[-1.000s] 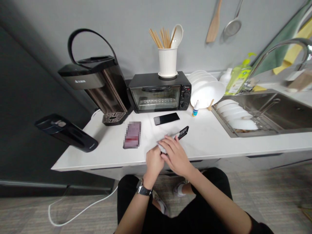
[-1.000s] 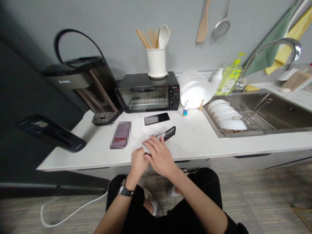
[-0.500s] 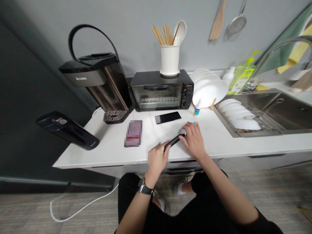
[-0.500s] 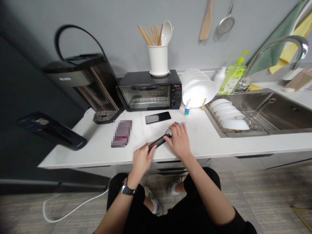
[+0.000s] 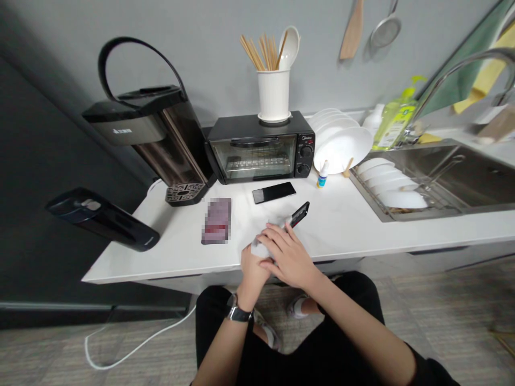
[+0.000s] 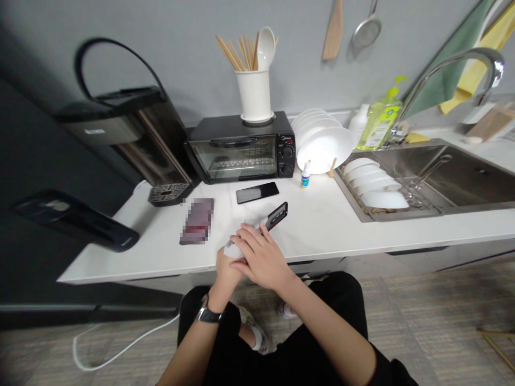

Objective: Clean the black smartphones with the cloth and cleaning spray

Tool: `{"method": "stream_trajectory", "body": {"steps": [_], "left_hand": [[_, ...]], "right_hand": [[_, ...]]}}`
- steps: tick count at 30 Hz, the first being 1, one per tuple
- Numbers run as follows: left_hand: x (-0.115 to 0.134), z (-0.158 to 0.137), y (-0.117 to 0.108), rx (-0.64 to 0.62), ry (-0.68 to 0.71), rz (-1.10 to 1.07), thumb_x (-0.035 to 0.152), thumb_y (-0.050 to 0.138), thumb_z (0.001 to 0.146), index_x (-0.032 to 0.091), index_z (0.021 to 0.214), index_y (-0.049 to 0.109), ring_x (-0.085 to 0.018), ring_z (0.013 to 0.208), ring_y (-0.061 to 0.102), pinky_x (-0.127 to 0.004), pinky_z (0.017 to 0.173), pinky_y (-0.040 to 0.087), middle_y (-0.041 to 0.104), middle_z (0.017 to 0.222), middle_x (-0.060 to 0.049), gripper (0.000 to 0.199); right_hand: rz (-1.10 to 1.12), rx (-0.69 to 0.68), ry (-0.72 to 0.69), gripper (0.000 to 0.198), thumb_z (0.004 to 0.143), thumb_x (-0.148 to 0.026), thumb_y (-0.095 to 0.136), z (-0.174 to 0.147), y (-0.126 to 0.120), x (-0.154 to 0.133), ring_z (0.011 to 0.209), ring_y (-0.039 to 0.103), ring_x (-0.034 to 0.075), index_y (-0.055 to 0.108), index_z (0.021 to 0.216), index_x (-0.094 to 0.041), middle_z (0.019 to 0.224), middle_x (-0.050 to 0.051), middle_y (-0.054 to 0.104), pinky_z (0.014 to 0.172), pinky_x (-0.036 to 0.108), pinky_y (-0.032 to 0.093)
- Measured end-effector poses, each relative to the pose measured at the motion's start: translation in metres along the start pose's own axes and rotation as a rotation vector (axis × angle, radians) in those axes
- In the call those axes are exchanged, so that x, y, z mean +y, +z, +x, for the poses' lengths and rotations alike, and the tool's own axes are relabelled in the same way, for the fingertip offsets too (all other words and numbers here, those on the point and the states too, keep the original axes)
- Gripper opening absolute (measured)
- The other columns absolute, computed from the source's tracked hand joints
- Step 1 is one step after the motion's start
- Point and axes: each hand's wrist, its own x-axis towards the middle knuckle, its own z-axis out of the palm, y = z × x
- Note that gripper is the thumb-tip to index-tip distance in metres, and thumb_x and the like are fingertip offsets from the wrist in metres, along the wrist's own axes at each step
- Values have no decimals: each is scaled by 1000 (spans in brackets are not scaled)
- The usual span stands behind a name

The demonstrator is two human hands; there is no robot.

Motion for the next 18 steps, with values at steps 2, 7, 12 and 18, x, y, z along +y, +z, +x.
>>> {"method": "stream_trajectory", "body": {"steps": [2, 7, 12, 18], "left_hand": [[3, -2, -3, 9, 13, 14, 16, 59, 94, 17, 103, 78, -26, 87, 76, -32, 81, 56, 79, 94, -9, 20], [9, -5, -8, 132, 85, -53, 37, 48, 108, 23, 125, 73, -24, 90, 78, -29, 80, 53, 81, 99, -8, 33], [9, -4, -8, 140, 54, -64, 32, 50, 106, 23, 125, 73, -25, 95, 77, -29, 80, 53, 81, 103, -9, 30], [-3, -1, -2, 26, 21, -42, 15, 62, 91, 18, 95, 75, -24, 79, 74, -30, 73, 53, 80, 91, -8, 15]], "right_hand": [[-22, 36, 47, 56, 105, -54, 47, 0, -7, 23, 149, 43, 32, 50, 147, -17, 146, 17, 60, 129, 60, 22], [-103, 218, 284, 53, 105, -61, 42, 3, -18, 80, 137, 52, 35, 57, 129, -17, 132, 18, 64, 123, 64, 28], [-107, 299, 387, 54, 104, -60, 41, 7, -6, 60, 148, 39, 41, 54, 128, -14, 135, 22, 59, 122, 70, 26], [5, 86, 144, 68, 99, -65, 51, 1, 9, -12, 152, 37, 38, 50, 142, -12, 143, 21, 59, 127, 64, 24]]}}
